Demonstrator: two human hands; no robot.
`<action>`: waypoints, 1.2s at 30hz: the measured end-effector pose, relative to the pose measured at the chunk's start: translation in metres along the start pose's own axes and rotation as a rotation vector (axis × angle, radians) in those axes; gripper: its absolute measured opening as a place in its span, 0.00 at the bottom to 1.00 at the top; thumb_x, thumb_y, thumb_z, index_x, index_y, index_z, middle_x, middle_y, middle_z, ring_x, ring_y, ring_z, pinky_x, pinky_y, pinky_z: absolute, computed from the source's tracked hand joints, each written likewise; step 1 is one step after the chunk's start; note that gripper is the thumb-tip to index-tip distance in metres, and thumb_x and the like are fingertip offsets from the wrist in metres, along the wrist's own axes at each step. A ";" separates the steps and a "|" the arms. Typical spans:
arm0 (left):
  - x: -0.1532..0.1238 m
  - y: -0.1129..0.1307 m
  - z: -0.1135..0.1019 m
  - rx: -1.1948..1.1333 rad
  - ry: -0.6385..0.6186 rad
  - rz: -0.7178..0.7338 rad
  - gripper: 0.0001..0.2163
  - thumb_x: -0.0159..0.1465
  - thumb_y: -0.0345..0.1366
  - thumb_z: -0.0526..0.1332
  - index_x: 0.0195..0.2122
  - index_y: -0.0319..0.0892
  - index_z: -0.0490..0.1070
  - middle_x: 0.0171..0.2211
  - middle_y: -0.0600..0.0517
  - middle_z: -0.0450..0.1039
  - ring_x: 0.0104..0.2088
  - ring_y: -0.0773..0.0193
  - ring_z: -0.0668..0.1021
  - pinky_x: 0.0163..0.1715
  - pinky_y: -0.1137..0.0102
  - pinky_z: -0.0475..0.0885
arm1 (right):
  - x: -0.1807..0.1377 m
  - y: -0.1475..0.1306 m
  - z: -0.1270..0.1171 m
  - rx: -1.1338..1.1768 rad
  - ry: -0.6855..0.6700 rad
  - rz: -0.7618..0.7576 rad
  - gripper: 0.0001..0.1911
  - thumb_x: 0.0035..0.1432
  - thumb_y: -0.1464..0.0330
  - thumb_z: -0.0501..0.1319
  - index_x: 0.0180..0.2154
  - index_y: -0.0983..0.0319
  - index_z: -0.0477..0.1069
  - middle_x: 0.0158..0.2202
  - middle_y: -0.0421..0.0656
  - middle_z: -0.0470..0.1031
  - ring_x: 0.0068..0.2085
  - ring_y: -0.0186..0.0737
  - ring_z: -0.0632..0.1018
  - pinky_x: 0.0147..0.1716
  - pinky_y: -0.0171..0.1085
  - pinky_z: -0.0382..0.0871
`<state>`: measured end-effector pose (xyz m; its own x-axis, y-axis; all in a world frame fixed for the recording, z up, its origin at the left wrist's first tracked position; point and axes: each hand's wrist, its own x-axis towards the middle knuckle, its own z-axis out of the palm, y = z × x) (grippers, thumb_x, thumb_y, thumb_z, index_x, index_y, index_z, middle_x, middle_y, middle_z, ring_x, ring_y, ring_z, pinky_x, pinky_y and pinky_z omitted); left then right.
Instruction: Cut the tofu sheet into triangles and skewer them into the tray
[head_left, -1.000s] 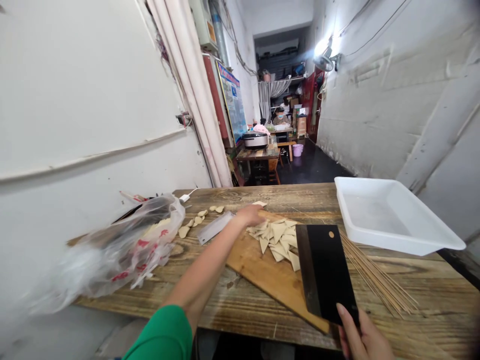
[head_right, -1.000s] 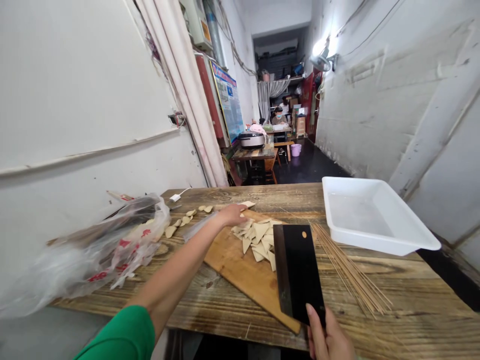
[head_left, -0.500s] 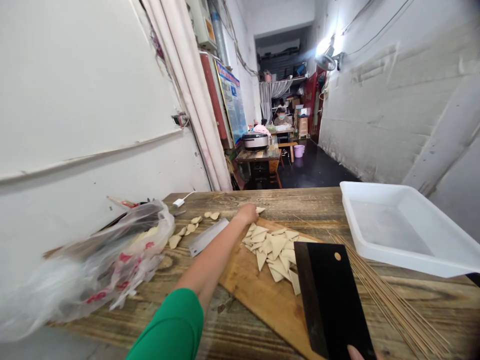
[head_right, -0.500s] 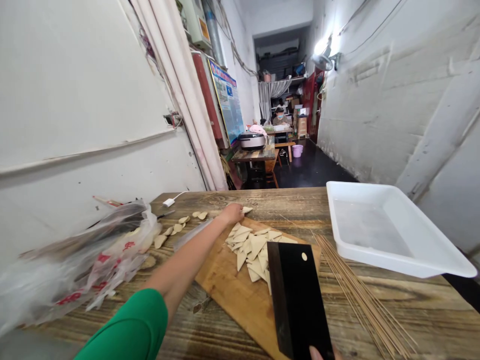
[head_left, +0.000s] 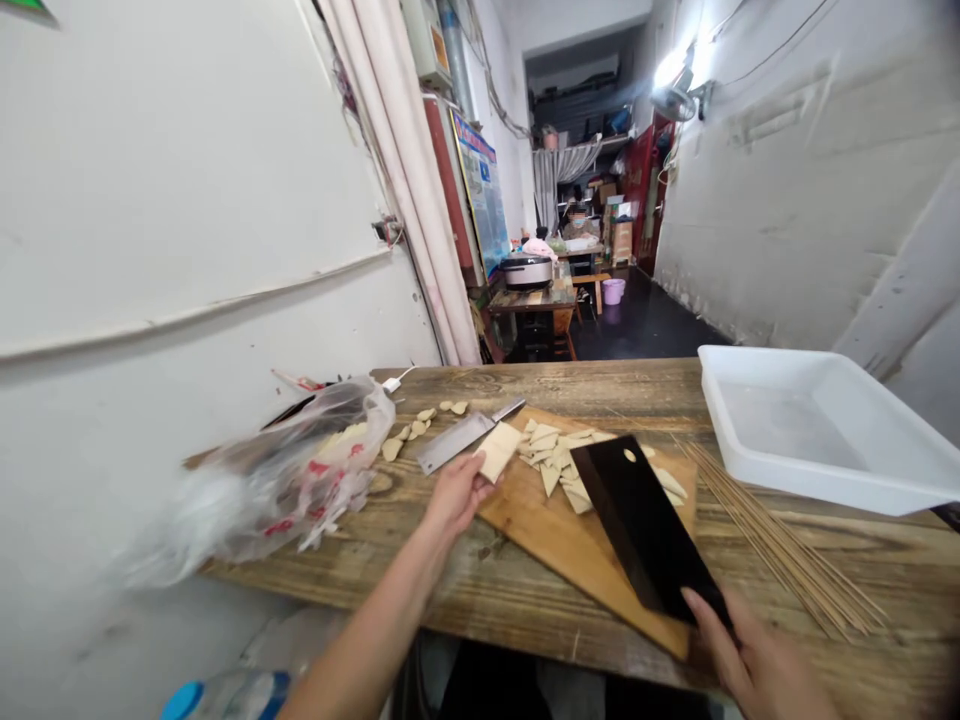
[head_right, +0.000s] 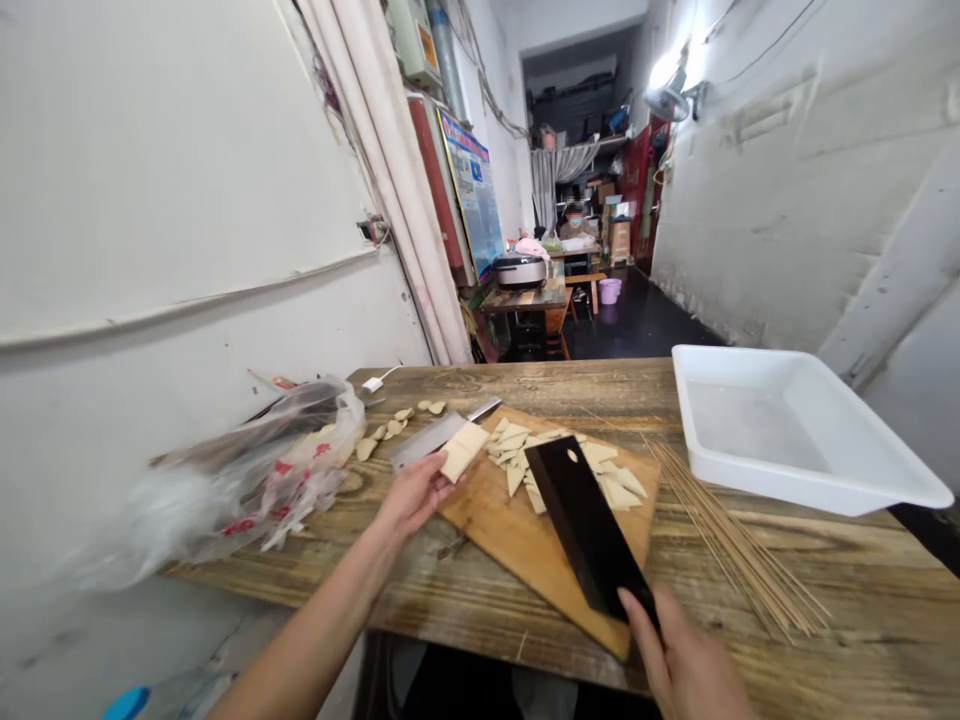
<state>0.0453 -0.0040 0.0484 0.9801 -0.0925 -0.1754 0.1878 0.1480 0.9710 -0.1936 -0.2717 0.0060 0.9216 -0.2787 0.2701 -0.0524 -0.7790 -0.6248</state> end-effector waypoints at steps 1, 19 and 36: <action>-0.017 -0.009 -0.007 -0.136 0.025 -0.070 0.06 0.63 0.30 0.56 0.39 0.35 0.68 0.38 0.42 0.76 0.36 0.62 0.79 0.39 0.64 0.76 | 0.008 -0.009 -0.005 -0.088 -0.008 -0.057 0.26 0.62 0.50 0.43 0.38 0.62 0.70 0.26 0.46 0.78 0.25 0.43 0.79 0.23 0.35 0.67; -0.074 -0.054 -0.049 0.893 0.105 0.427 0.21 0.51 0.38 0.67 0.47 0.41 0.69 0.37 0.48 0.71 0.33 0.61 0.73 0.36 0.66 0.69 | 0.095 -0.128 0.001 -0.683 -0.448 -0.332 0.18 0.65 0.59 0.45 0.37 0.62 0.68 0.27 0.47 0.76 0.30 0.44 0.78 0.24 0.34 0.57; -0.072 -0.068 -0.035 0.774 0.196 0.540 0.15 0.53 0.38 0.64 0.41 0.39 0.69 0.35 0.46 0.69 0.32 0.61 0.73 0.31 0.68 0.72 | 0.109 -0.149 0.006 -0.741 -0.595 -0.334 0.15 0.65 0.63 0.48 0.41 0.64 0.68 0.34 0.52 0.78 0.36 0.47 0.79 0.30 0.36 0.65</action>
<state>-0.0358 0.0272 -0.0107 0.9285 -0.0254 0.3704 -0.3168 -0.5746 0.7547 -0.0830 -0.1826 0.1244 0.9644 0.1858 -0.1881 0.2041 -0.9754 0.0833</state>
